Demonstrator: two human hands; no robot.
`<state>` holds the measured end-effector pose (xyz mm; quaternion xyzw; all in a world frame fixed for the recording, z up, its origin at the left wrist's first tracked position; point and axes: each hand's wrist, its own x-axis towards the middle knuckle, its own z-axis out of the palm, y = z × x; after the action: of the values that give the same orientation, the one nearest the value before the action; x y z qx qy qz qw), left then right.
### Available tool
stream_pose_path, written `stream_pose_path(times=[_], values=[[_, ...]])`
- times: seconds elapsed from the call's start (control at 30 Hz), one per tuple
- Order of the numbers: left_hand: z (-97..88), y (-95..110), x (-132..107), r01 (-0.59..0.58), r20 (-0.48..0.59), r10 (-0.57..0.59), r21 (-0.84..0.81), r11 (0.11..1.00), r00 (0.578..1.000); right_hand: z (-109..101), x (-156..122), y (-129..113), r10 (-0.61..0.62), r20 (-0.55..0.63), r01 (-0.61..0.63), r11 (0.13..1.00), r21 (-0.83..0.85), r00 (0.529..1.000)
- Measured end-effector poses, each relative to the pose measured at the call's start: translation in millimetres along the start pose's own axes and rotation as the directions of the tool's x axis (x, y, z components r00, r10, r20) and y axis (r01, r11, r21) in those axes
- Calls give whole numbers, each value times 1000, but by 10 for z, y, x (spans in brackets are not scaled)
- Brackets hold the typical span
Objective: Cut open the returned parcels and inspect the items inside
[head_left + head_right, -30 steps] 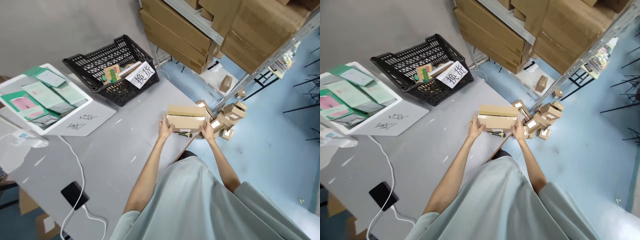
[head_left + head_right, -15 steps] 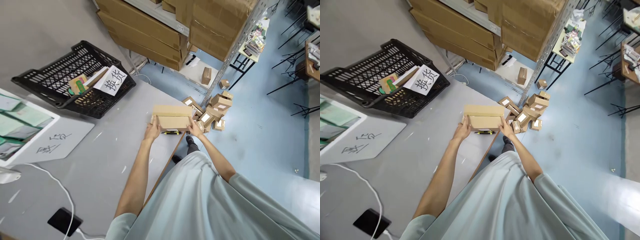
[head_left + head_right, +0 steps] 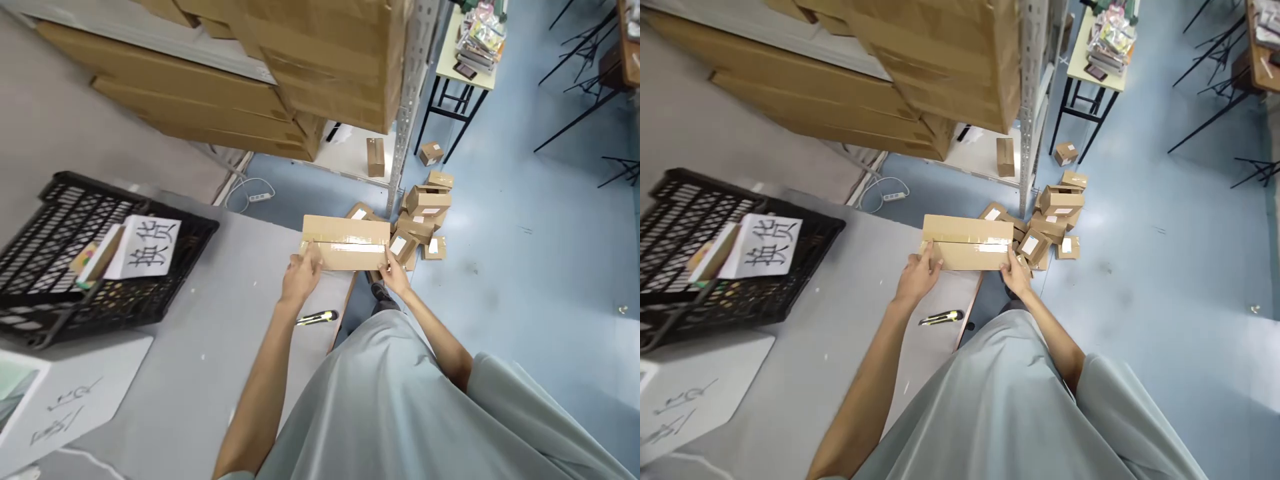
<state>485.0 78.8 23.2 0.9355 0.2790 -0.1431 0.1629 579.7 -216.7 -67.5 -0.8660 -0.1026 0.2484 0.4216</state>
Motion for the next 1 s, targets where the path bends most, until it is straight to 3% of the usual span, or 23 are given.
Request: stream_pose_path(times=[0.13,0.27,0.43,0.57,0.67,0.77,1.0], values=[[43,855,448,-147,5,147,-29,989,989,-675,314,338,87,-153,-68,990,121,984],[181,1557,833,-251,51,256,-81,964,965,-1264,505,666,150,-305,-74,966,249,940],[359,2212,1143,-391,80,404,-142,909,911,-1821,575,1041,225,-443,-70,938,339,868],[461,2572,1217,-423,99,448,-203,883,888,-2071,573,1279,282,-514,-92,927,364,810],[522,2688,1251,-404,105,443,-267,875,890,-2116,595,1403,286,-528,-94,928,360,800],[554,2630,1322,-387,100,430,-295,874,897,-2019,659,1459,284,-502,-105,929,354,817],[488,1996,1550,-256,78,292,-304,918,953,-1338,897,1262,232,-340,-96,924,371,911]])
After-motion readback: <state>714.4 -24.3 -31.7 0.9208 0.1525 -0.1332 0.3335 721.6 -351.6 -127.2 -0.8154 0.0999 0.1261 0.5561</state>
